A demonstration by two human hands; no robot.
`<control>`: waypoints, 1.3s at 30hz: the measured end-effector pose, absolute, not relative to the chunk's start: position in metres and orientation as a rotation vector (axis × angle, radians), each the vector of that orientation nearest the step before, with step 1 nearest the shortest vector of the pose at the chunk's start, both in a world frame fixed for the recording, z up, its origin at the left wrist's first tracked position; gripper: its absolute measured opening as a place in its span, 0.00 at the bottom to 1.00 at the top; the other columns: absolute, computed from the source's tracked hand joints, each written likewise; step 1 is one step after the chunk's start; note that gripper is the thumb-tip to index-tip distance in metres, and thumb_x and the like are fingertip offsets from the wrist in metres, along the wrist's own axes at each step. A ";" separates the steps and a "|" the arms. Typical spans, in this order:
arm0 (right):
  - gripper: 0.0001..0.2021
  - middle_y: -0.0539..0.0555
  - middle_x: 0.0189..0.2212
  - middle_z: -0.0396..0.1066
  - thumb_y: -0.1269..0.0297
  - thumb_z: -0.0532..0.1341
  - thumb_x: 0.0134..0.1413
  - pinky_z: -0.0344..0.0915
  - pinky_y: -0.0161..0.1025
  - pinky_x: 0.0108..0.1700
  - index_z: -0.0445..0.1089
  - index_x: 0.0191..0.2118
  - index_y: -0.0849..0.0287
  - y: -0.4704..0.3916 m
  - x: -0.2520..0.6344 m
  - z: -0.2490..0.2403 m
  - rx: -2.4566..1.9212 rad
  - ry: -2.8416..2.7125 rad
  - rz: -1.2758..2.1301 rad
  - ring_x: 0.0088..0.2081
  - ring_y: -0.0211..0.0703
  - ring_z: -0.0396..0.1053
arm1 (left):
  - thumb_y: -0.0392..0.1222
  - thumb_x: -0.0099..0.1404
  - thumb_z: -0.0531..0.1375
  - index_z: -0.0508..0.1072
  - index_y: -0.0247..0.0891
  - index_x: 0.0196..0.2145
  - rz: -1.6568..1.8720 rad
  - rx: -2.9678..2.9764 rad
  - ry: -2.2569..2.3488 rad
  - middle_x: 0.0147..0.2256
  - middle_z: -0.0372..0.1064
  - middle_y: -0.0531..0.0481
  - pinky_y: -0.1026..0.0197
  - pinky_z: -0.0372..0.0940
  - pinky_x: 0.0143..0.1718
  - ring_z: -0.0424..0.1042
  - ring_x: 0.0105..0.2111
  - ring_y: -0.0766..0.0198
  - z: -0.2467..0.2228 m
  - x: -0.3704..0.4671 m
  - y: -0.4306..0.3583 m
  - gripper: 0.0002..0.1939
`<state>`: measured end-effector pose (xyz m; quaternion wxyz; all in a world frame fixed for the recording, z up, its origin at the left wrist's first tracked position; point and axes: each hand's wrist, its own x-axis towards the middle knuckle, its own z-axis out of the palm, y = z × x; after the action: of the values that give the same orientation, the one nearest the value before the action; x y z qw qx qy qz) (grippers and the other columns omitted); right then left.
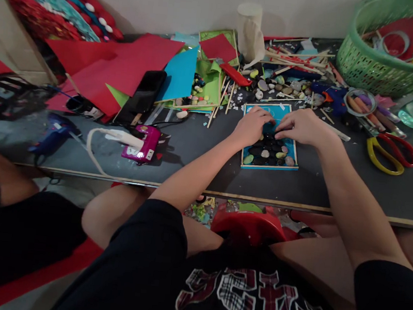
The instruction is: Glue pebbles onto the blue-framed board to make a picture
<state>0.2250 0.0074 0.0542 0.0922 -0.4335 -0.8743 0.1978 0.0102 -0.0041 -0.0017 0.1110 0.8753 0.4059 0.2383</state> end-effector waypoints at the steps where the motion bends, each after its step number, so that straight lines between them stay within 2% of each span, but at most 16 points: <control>1: 0.03 0.50 0.33 0.81 0.59 0.75 0.51 0.69 0.47 0.41 0.84 0.32 0.48 0.010 0.224 0.054 -1.285 -2.621 0.566 0.34 0.50 0.77 | 0.23 0.68 0.47 0.79 0.38 0.50 0.706 2.576 1.188 0.52 0.76 0.44 0.48 0.65 0.60 0.68 0.55 0.52 -0.003 0.010 -0.003 0.25; 7: 0.08 0.48 0.20 0.74 0.58 0.80 0.42 0.67 0.44 0.33 0.83 0.27 0.49 0.030 0.222 0.039 -1.314 -2.621 0.551 0.24 0.44 0.72 | 0.22 0.64 0.47 0.78 0.37 0.49 0.723 2.593 1.181 0.51 0.76 0.44 0.48 0.65 0.60 0.69 0.54 0.52 -0.008 0.008 0.000 0.27; 11: 0.11 0.49 0.17 0.71 0.58 0.82 0.37 0.66 0.43 0.30 0.81 0.23 0.51 0.037 0.219 0.029 -1.292 -2.584 0.520 0.22 0.42 0.69 | 0.22 0.63 0.48 0.78 0.37 0.50 0.719 2.591 1.155 0.52 0.76 0.44 0.47 0.64 0.61 0.69 0.55 0.52 -0.009 0.009 0.002 0.27; 13: 0.11 0.49 0.17 0.71 0.58 0.82 0.37 0.68 0.43 0.31 0.82 0.24 0.51 0.033 0.222 0.028 -1.317 -2.526 0.584 0.22 0.42 0.69 | 0.22 0.63 0.48 0.79 0.38 0.50 0.729 2.559 1.170 0.51 0.76 0.44 0.47 0.64 0.62 0.68 0.55 0.52 -0.009 0.009 0.003 0.27; 16: 0.09 0.50 0.24 0.77 0.54 0.77 0.45 0.71 0.45 0.35 0.84 0.32 0.49 0.016 0.234 0.028 -1.303 -2.344 0.810 0.27 0.45 0.73 | 0.21 0.63 0.48 0.80 0.39 0.49 0.724 2.491 1.207 0.52 0.76 0.46 0.46 0.64 0.63 0.67 0.56 0.52 -0.005 0.009 0.001 0.28; 18: 0.14 0.52 0.35 0.80 0.50 0.74 0.47 0.73 0.46 0.39 0.85 0.39 0.48 0.002 0.242 0.026 -1.219 -2.195 0.984 0.33 0.47 0.75 | 0.20 0.63 0.48 0.80 0.39 0.49 0.706 2.460 1.218 0.53 0.76 0.46 0.46 0.63 0.63 0.66 0.56 0.52 -0.001 0.010 -0.001 0.28; 20: 0.18 0.54 0.40 0.79 0.48 0.73 0.46 0.72 0.46 0.39 0.84 0.42 0.50 -0.007 0.247 0.024 -1.176 -2.113 1.033 0.34 0.46 0.73 | 0.20 0.63 0.47 0.80 0.39 0.49 0.689 2.443 1.220 0.54 0.75 0.47 0.46 0.63 0.64 0.65 0.57 0.51 0.002 0.010 -0.003 0.29; 25: 0.15 0.55 0.39 0.75 0.51 0.71 0.46 0.66 0.44 0.34 0.84 0.38 0.52 -0.014 0.243 0.020 -1.164 -2.153 0.877 0.28 0.40 0.64 | 0.21 0.66 0.47 0.80 0.35 0.50 0.666 2.415 1.257 0.55 0.75 0.45 0.47 0.63 0.65 0.65 0.59 0.51 0.007 0.012 -0.007 0.27; 32: 0.13 0.55 0.44 0.75 0.53 0.68 0.52 0.66 0.44 0.34 0.83 0.40 0.51 -0.017 0.242 0.017 -1.116 -2.148 0.822 0.31 0.43 0.66 | 0.21 0.66 0.47 0.80 0.35 0.50 0.648 2.420 1.255 0.54 0.74 0.44 0.47 0.63 0.66 0.65 0.59 0.51 0.009 0.012 -0.008 0.27; 35: 0.11 0.56 0.44 0.75 0.55 0.67 0.54 0.68 0.45 0.37 0.84 0.41 0.50 -0.021 0.239 0.015 -1.116 -2.147 0.686 0.34 0.45 0.68 | 0.21 0.66 0.47 0.80 0.35 0.50 0.660 2.431 1.249 0.53 0.75 0.44 0.47 0.63 0.66 0.66 0.58 0.52 0.008 0.012 -0.007 0.27; 39: 0.14 0.56 0.42 0.74 0.53 0.66 0.58 0.69 0.47 0.38 0.82 0.46 0.52 -0.023 0.234 0.017 -1.220 -1.941 0.420 0.31 0.45 0.67 | 0.22 0.65 0.46 0.79 0.35 0.49 0.744 2.404 1.249 0.53 0.75 0.45 0.46 0.64 0.65 0.67 0.58 0.52 0.008 0.009 -0.006 0.27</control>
<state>0.2335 -0.0229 0.0174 0.3944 -0.4808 -0.7653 0.1658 0.0091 -0.0059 0.0081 0.1656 0.8439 0.4385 0.2611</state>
